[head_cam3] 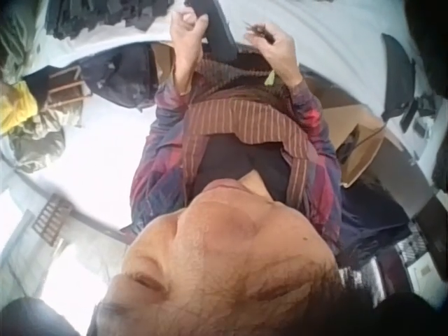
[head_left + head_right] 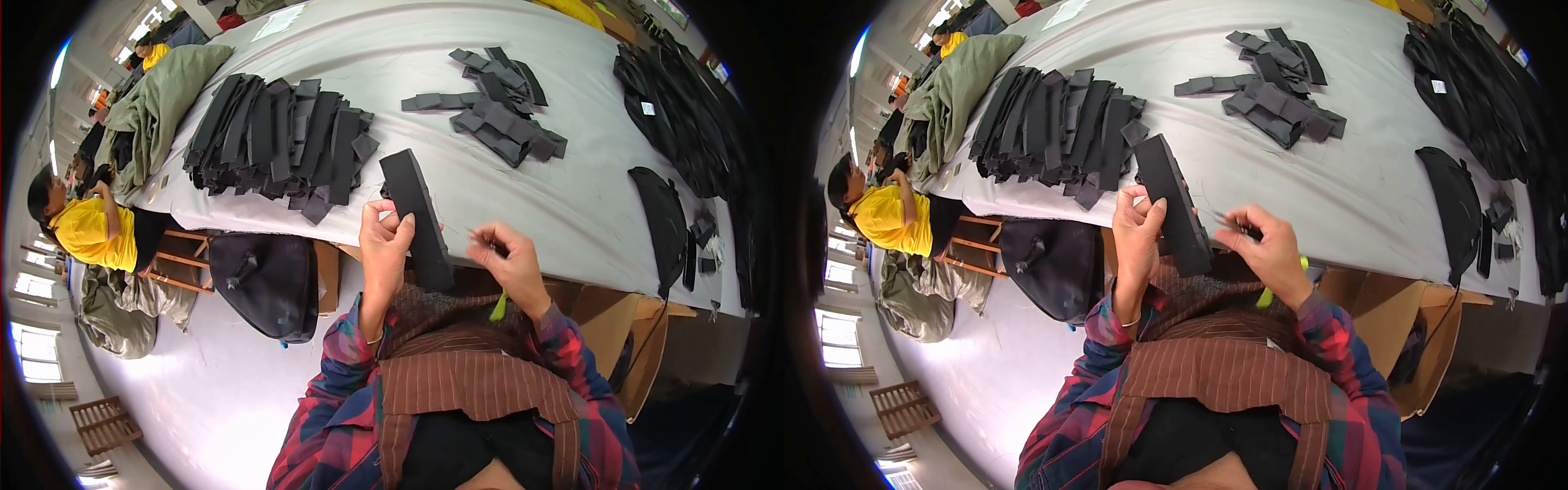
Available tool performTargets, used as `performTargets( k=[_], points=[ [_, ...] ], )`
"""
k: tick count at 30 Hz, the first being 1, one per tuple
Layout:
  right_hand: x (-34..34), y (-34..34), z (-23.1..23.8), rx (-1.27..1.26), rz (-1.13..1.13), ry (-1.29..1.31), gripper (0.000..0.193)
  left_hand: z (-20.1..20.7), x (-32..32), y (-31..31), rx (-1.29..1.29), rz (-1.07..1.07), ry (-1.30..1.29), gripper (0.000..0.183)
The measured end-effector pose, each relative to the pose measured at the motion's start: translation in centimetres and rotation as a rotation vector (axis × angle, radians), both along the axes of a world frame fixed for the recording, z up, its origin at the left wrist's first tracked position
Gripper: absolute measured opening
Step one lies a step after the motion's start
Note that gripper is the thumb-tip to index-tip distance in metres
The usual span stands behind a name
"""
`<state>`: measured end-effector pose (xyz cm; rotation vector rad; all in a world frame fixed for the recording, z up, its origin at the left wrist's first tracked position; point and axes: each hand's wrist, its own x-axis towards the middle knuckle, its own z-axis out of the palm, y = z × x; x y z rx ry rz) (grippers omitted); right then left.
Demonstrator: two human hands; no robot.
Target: The recorder is sorting and trimming loose threads or imperfections from small black fabric pieces using scissors at a workstation.
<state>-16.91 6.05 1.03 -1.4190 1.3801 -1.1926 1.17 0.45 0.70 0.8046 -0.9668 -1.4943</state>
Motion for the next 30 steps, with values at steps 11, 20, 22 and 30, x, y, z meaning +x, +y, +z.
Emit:
performTargets(
  k=[11,20,22,30],
  points=[
    [0.5,-4.4,4.1,-0.516,-0.134,0.436,0.020,0.1,-1.1,1.3,-0.071,-0.127,-0.218,0.054],
    [-0.4,-4.3,4.3,-0.331,-0.114,0.272,0.016,-1.1,-1.1,1.2,-0.027,-0.095,-0.124,0.042],
    [-0.4,-4.0,4.5,-0.284,-0.070,0.305,0.014,-1.3,-1.0,1.1,-0.015,-0.071,-0.137,0.038],
    [-0.1,-3.5,4.6,-0.318,-0.007,0.410,0.011,-1.4,-0.4,0.6,-0.025,-0.021,-0.191,0.029]
  ],
)
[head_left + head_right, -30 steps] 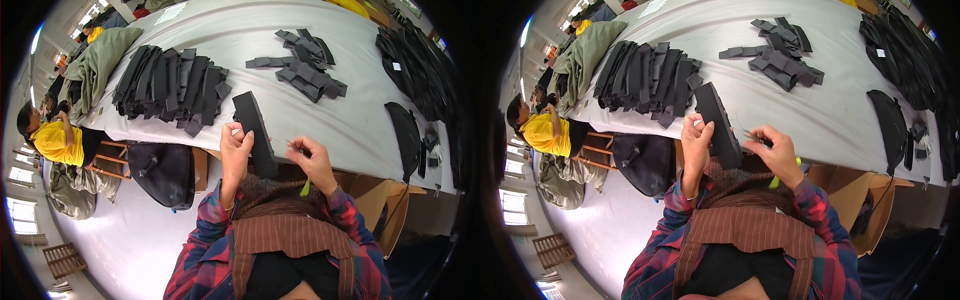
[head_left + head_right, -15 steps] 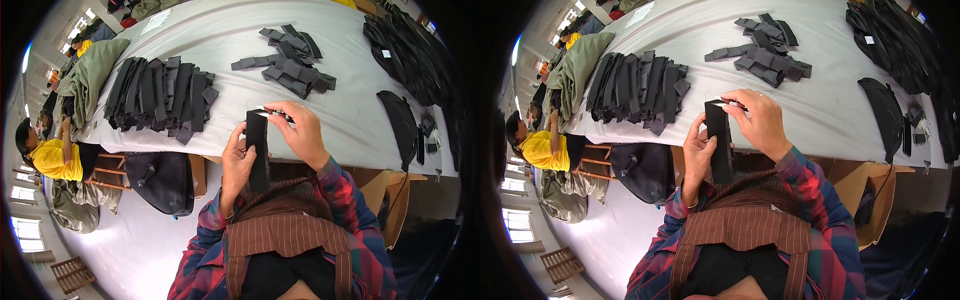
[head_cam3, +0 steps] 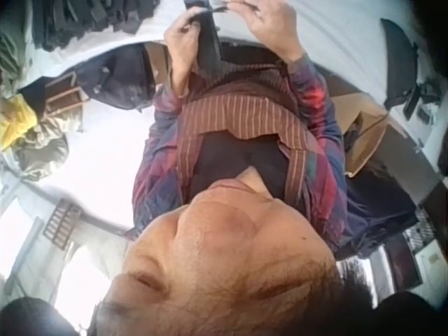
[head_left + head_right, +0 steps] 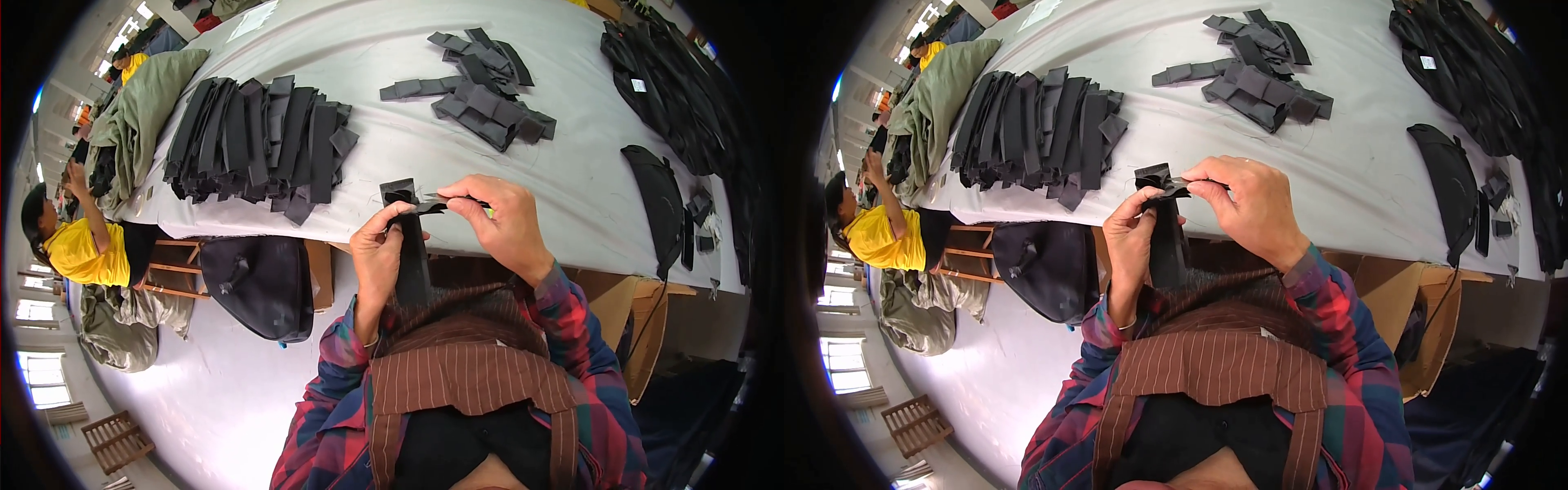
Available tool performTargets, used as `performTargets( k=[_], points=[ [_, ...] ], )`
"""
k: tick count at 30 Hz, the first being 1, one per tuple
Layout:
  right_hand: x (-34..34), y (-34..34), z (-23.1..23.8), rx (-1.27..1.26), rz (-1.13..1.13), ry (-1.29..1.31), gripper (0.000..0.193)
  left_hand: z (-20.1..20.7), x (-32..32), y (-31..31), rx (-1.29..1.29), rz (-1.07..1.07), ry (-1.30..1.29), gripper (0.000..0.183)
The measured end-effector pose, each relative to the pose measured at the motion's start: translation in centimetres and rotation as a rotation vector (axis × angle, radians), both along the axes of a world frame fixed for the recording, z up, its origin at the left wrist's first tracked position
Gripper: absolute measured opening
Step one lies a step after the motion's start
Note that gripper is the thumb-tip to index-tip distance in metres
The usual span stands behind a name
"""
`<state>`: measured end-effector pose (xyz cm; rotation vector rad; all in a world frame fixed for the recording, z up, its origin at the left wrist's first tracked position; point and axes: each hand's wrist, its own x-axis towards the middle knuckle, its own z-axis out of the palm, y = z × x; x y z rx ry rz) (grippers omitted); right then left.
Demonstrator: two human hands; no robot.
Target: The recorder is sorting and trimming loose threads or imperfections from small black fabric pieces using scissors at a workstation.
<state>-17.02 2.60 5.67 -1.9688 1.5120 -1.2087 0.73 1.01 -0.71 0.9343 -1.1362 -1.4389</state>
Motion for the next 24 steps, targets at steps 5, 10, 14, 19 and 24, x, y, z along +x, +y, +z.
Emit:
performTargets(
  k=[5,10,14,19,24],
  points=[
    [-0.1,0.2,-0.3,-0.004,0.041,0.046,0.011,-0.1,0.2,0.0,-0.016,-0.010,0.011,0.026],
    [0.2,0.2,-0.7,-0.110,0.116,-0.008,0.007,0.8,0.3,0.2,0.035,-0.027,0.042,0.023],
    [0.4,0.6,-0.5,-0.049,0.155,-0.009,0.007,-0.3,0.4,0.0,-0.059,0.034,0.005,0.021],
    [0.7,0.7,-0.6,-0.056,0.190,-0.024,0.007,0.1,0.1,0.1,-0.134,0.084,-0.038,0.022],
    [0.5,0.8,-0.7,-0.055,0.178,-0.017,0.008,0.0,0.2,0.1,-0.144,0.086,-0.012,0.021]
  ],
)
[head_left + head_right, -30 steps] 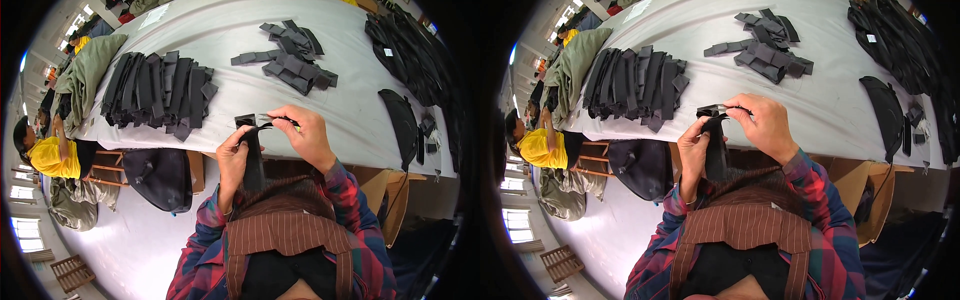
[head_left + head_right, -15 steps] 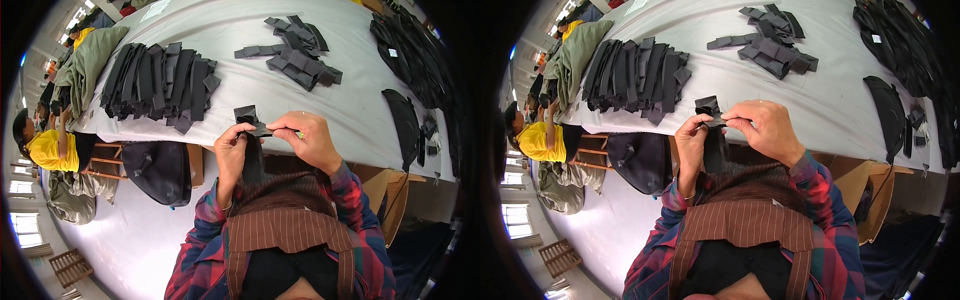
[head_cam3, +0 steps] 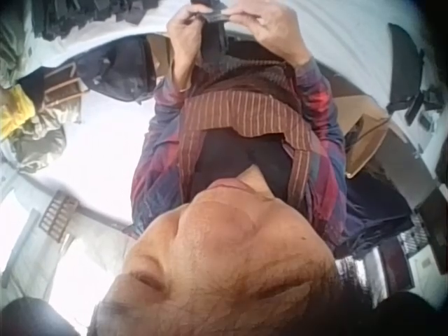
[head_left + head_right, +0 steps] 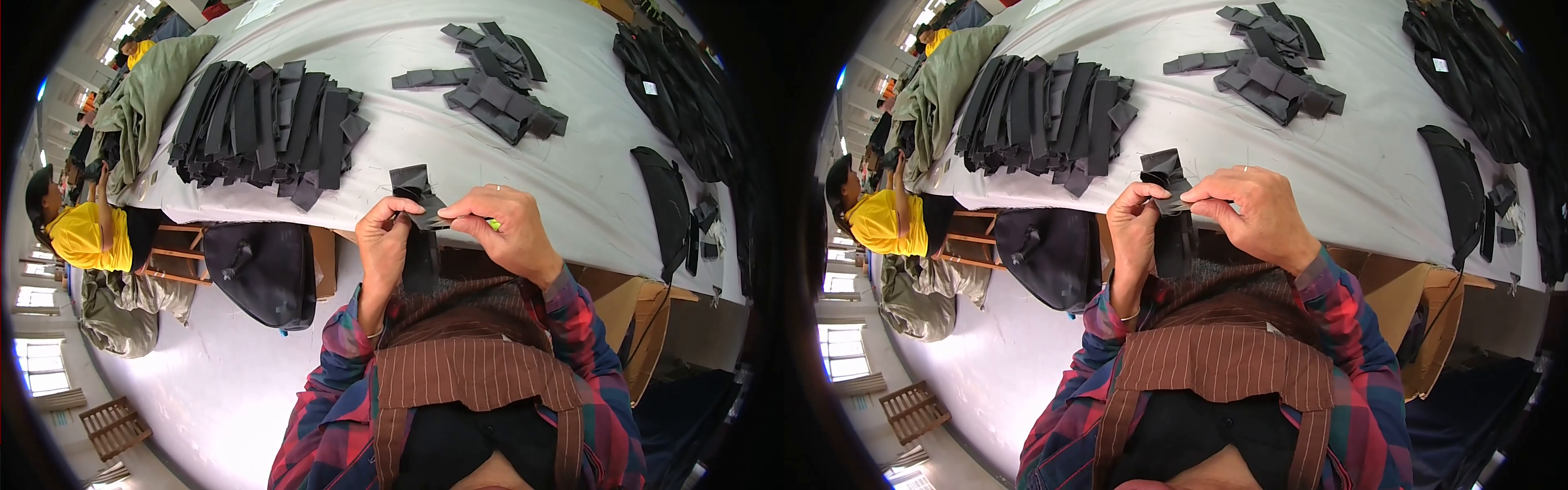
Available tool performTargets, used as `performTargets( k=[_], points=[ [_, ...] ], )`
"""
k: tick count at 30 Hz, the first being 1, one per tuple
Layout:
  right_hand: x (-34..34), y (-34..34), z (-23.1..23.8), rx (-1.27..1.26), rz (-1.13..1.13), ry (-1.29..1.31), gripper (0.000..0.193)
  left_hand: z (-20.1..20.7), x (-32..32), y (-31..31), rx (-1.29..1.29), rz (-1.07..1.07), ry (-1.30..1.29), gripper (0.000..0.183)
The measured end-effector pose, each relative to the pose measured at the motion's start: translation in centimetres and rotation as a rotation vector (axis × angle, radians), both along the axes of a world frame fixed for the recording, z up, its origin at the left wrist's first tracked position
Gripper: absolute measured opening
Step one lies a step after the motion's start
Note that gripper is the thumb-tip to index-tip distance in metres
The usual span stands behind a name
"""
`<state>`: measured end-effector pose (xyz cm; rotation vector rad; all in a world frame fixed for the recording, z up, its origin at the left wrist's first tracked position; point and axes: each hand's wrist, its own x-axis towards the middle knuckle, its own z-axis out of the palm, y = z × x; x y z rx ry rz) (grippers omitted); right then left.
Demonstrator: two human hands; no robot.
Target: The recorder is sorting and trimming loose threads or imperfections from small black fabric pieces using scissors at a workstation.
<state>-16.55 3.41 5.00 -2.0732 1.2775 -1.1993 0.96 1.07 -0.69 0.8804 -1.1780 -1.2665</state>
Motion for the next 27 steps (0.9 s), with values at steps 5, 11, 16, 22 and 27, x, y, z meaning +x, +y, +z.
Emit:
performTargets(
  k=[5,11,16,22,27],
  points=[
    [-0.01,0.06,-0.06,-0.010,0.021,0.019,0.008,-0.14,0.01,0.01,0.007,-0.005,0.015,0.022],
    [0.29,0.15,0.02,0.041,0.034,-0.021,0.008,0.23,-0.08,0.13,0.009,-0.006,0.022,0.023],
    [0.58,0.20,-0.16,0.082,0.103,-0.128,0.012,0.13,-0.03,0.20,0.016,-0.013,0.010,0.023],
    [0.79,0.52,-0.85,0.240,0.067,-0.289,0.008,0.65,0.16,0.34,0.032,-0.010,0.022,0.018],
    [0.76,0.80,-0.65,0.200,-0.052,-0.186,0.009,0.00,0.84,0.08,0.140,-0.188,0.199,0.007]
  ],
)
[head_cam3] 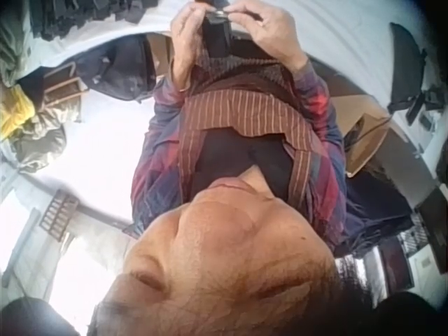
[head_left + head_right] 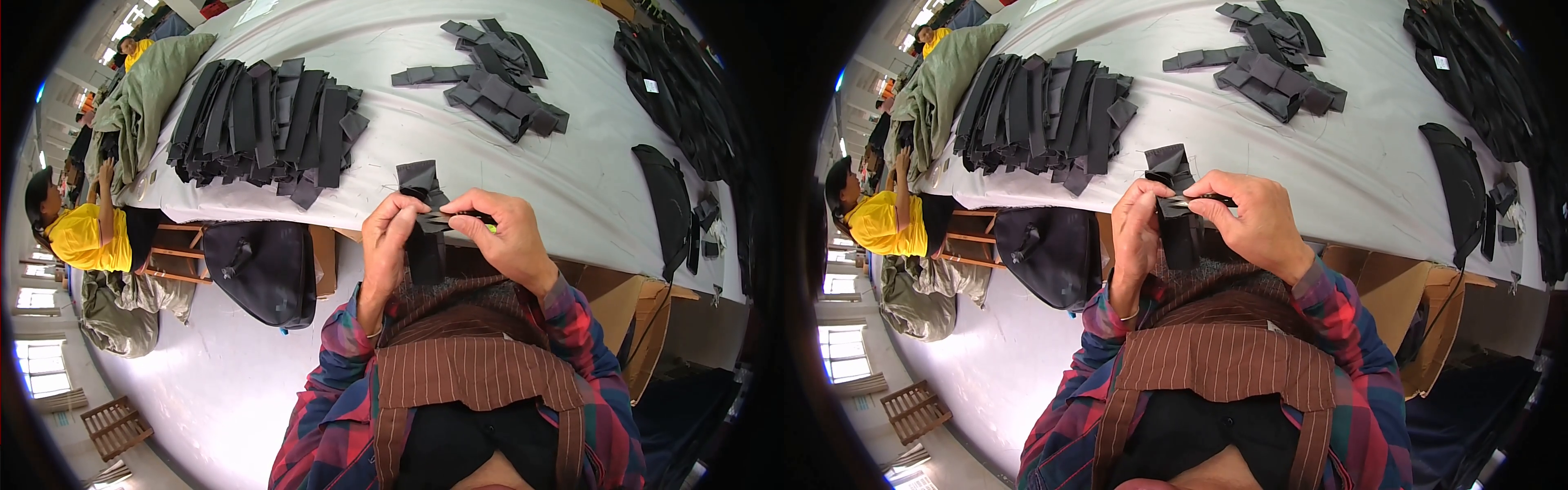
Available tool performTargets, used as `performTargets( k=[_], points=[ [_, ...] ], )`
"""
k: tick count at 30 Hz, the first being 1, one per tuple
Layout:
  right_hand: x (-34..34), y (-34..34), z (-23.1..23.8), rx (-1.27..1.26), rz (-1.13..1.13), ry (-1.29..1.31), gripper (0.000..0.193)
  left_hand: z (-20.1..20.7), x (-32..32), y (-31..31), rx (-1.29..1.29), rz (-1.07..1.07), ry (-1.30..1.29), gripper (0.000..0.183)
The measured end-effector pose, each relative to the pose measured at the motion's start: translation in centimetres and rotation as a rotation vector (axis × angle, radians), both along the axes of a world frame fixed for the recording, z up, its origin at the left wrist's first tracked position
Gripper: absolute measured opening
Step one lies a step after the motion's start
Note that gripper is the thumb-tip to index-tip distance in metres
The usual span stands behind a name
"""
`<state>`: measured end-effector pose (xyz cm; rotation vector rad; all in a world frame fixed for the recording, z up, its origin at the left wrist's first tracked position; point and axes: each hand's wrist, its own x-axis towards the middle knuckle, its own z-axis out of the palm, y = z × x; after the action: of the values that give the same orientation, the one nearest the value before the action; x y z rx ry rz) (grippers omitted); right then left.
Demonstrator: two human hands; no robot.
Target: The recorder is sorting and trimming loose threads or imperfections from small black fabric pieces using scissors at a workstation.
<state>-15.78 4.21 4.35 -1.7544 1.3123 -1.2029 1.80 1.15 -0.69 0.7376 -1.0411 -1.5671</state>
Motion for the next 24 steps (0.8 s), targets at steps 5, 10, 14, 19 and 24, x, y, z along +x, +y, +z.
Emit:
performTargets(
  k=[5,10,14,19,24],
  points=[
    [0.0,0.3,0.6,0.037,-0.027,0.132,0.013,0.7,-0.3,0.2,-0.108,-0.049,-0.072,0.026],
    [-0.4,0.3,0.1,-0.005,-0.045,0.075,0.011,1.6,-0.5,0.4,-0.095,-0.096,-0.051,0.054],
    [-1.0,0.2,0.4,0.123,-0.044,-0.004,0.013,2.1,-0.4,0.5,-0.108,-0.126,-0.069,0.064],
    [-0.3,-0.1,0.0,-0.016,-0.098,0.079,0.011,1.8,-0.6,0.7,-0.125,-0.140,-0.117,0.068],
    [0.3,-0.3,0.4,0.001,-0.101,0.148,0.011,1.4,-0.7,0.8,-0.248,-0.147,-0.227,0.069]
  ],
)
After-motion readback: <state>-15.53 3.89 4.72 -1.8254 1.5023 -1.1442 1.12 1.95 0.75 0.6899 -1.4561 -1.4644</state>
